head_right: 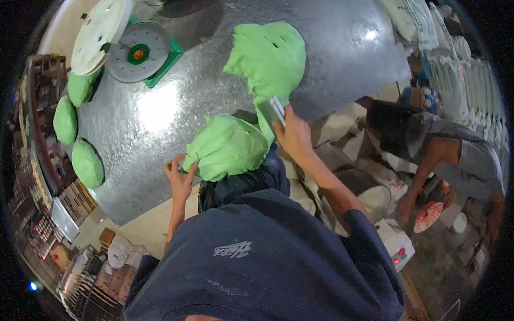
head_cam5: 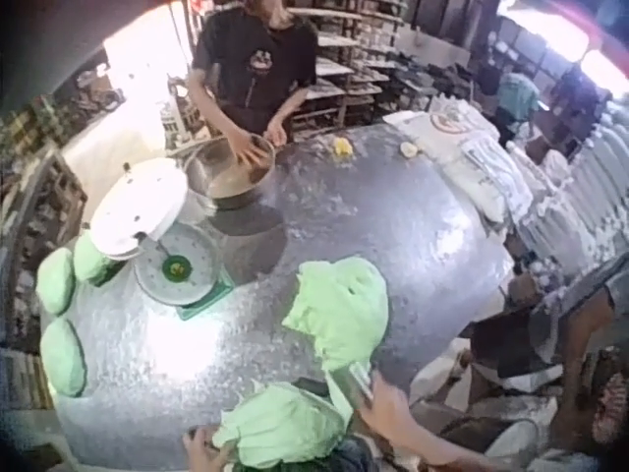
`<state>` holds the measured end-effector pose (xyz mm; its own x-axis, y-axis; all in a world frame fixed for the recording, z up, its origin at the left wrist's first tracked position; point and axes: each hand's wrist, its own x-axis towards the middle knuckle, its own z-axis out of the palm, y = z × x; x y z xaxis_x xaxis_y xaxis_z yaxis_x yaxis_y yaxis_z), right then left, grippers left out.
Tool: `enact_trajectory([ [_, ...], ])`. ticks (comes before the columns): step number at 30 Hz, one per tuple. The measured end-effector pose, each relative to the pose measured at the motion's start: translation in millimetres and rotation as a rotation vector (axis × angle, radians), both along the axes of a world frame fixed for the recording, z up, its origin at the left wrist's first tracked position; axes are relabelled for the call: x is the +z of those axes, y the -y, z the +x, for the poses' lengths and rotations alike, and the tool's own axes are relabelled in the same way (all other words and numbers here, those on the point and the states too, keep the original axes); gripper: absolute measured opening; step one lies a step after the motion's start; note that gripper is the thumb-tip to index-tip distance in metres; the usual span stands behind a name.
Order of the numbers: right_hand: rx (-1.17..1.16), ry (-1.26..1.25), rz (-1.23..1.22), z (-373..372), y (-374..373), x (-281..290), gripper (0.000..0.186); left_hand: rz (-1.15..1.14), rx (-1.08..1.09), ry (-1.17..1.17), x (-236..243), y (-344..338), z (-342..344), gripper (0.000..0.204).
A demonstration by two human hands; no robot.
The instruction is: Dividing and weighing portions of green bread dough using a bench scraper and a scale.
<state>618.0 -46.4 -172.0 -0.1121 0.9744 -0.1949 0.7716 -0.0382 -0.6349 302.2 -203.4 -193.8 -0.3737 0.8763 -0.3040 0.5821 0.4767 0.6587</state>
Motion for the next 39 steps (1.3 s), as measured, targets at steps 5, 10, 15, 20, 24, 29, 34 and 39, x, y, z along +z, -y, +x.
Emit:
enact_trajectory([
  [5,-0.074,0.111,-0.167,-5,57,-57,0.041,-0.182,0.353,0.769,-19,-12,11,0.063],
  [10,-0.12,0.042,-0.102,-37,64,-89,0.058,-0.007,0.573,0.843,-64,7,29,0.068],
  [15,0.066,-0.13,-0.231,-76,26,-123,0.049,0.07,0.623,1.181,-80,-18,12,0.07],
  [20,0.035,-0.549,-0.289,-83,8,-105,0.048,0.395,0.62,1.282,-34,-52,9,0.07],
  [24,0.047,-0.815,-0.497,-82,-47,19,0.043,0.65,0.297,1.327,54,-109,-14,0.066],
  [29,0.159,-0.736,-0.246,-152,-162,138,0.027,0.679,0.299,1.138,215,-216,-83,0.057],
  [34,0.141,-0.897,-0.192,-263,-288,155,0.023,0.83,0.041,1.016,251,-334,-169,0.055],
  [39,0.114,-0.642,0.255,-285,-355,67,0.042,0.62,0.159,1.121,152,-393,-215,0.06],
])
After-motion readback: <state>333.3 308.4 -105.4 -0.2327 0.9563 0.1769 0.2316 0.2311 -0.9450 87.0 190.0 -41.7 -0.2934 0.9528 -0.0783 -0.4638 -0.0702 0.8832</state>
